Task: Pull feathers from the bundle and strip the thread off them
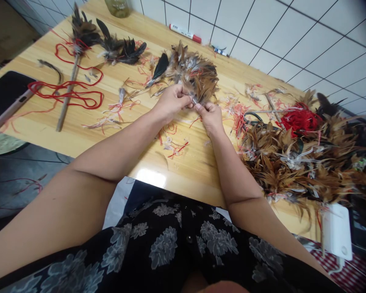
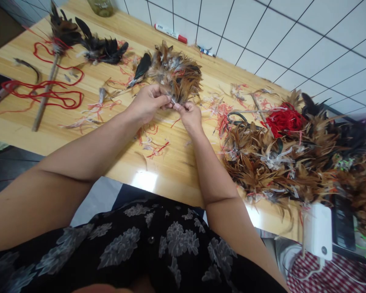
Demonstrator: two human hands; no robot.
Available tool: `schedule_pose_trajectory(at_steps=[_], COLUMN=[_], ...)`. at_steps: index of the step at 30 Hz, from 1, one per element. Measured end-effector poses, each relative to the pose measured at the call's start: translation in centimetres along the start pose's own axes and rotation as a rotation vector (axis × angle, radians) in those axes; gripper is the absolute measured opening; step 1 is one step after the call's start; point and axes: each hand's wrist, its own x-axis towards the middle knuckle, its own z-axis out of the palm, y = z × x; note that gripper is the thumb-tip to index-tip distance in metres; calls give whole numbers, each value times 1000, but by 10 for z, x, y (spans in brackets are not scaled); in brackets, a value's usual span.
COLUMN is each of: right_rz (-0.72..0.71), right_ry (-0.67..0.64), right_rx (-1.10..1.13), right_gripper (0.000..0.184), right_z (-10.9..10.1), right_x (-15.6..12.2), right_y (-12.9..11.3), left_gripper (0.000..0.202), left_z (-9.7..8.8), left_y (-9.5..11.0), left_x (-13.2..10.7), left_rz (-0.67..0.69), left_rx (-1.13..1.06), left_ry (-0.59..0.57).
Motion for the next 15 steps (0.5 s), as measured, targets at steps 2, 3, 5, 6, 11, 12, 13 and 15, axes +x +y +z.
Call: schedule_pose_trajectory(at_steps=[2,3,5,6,11,12,13,15], right_rz=[7,12,27,40,86,86,88,96], right_ry=[11,14,26,38,93,91,88,80], right_rx=[-7,-7,2,8,19,18,17,15], right_gripper=[55,52,48,48,52,54,55,58], right_z=[0,0,0,0,0,0,1,1], right_x=[0,0,0,1,0,-1,-1,-2], right_y=[0,0,-1,-2,-6,-7,-9,-12], left_gripper=[36,37,37,37,35,34,34,34], left_z=[-1,-2,-5,-7,-11,-12,-12,-13], left_y=[0,0,0,0,-1,-3,-6,-13], left_x=[2,4,6,7,7,6,6,7], left_rz=[-15,-17,-10,-6,10,22,39,87], left_rx=[-39,-58,-88,-96,-23,14,54,131], left_ry=[18,22,36,40,-27,-60,-88,-105])
